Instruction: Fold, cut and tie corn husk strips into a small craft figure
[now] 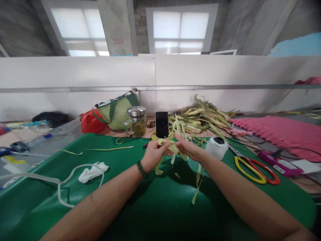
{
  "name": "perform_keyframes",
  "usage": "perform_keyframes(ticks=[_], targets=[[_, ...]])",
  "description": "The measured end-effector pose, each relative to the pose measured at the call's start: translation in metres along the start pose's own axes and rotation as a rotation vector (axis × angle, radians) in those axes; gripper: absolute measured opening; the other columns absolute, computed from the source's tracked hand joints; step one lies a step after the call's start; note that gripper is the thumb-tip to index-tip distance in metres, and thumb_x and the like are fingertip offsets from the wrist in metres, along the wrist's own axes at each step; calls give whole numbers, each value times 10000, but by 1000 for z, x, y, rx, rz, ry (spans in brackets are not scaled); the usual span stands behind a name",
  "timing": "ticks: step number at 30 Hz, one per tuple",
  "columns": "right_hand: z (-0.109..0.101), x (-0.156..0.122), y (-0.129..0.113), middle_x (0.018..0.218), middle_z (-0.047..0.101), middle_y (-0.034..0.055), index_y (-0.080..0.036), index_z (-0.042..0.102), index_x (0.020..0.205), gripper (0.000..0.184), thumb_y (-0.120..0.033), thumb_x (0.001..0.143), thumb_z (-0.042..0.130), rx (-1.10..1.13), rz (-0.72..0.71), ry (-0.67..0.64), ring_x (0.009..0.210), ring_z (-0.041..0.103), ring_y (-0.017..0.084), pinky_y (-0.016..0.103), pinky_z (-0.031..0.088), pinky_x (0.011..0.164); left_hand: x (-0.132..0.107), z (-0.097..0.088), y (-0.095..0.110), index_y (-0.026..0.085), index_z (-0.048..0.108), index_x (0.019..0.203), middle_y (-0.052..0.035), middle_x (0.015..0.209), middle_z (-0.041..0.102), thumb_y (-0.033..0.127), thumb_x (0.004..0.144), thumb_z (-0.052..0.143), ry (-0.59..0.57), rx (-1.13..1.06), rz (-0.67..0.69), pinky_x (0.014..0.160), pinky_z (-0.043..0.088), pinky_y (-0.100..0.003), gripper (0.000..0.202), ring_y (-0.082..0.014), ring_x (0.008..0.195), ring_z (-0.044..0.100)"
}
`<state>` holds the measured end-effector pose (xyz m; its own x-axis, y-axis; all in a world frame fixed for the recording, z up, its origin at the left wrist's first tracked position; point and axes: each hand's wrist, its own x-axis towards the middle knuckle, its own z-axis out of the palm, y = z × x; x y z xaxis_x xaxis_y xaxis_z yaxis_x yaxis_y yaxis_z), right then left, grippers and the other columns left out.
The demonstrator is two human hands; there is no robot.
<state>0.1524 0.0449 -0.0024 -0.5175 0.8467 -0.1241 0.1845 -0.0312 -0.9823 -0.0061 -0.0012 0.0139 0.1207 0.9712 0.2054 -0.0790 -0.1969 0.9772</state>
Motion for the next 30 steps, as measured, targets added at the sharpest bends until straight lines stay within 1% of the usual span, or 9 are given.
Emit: perform_keyframes(ticks=[3,6,10,12,16,18,21,26,30], targets=[[0,4,3,609,644,43,-168,657,642,672,-733,794,327,-34,-73,32,522,533,121,223,380,446,-1,0,0,140,662,586,-25,539,666,288,690,712,-16,-3,10,451,425,-207,187,-125,469,598],[-3,5,1,773,676,58,-180,664,749,515,-651,784,460,-66,-247,232,721,603,163,260,451,586,1,-1,0,133,675,629,-25,553,665,276,685,715,-21,-22,-26,446,413,-199,159,-131,494,617],[-3,-7,-9,696,622,39,-189,622,697,330,-497,791,547,-245,-541,529,656,557,166,295,440,593,4,-4,-3,126,658,661,-23,595,668,279,639,754,41,-122,-151,451,409,-186,181,-139,548,644],[3,-15,-14,698,606,36,-193,610,702,213,-381,798,583,-443,-741,587,674,542,172,313,444,631,7,-5,-6,123,646,660,-20,612,666,294,616,770,78,-176,-178,486,432,-190,215,-125,552,636],[22,-26,-15,847,630,66,-192,630,809,93,-160,816,543,-893,-1090,413,829,526,195,343,442,763,10,-6,-14,119,628,628,1,580,629,320,577,787,120,-253,-152,504,427,-188,261,-79,507,557],[30,-25,-12,916,631,79,-185,638,871,176,-100,824,491,-1079,-1129,327,864,503,201,345,437,779,11,-5,-17,116,632,625,-2,593,628,314,547,798,135,-296,-136,509,418,-184,270,-78,529,545],[36,-21,-7,914,627,90,-173,639,850,201,-106,855,450,-1262,-1122,328,832,477,203,339,433,760,10,-3,-19,111,655,662,-15,651,648,311,517,809,138,-351,-128,572,440,-192,292,-97,612,572],[33,-18,-6,792,625,68,-169,606,774,214,-149,893,429,-1287,-1223,337,759,483,181,312,441,742,8,-1,-17,105,656,649,-2,627,639,377,471,826,138,-323,-102,559,423,-192,367,-79,574,538],[33,-17,-5,737,624,50,-176,566,766,138,-119,849,472,-1103,-1266,362,714,516,166,293,455,692,8,-2,-15,112,641,590,20,547,607,431,430,832,144,-273,-84,505,395,-193,404,-65,504,492]])
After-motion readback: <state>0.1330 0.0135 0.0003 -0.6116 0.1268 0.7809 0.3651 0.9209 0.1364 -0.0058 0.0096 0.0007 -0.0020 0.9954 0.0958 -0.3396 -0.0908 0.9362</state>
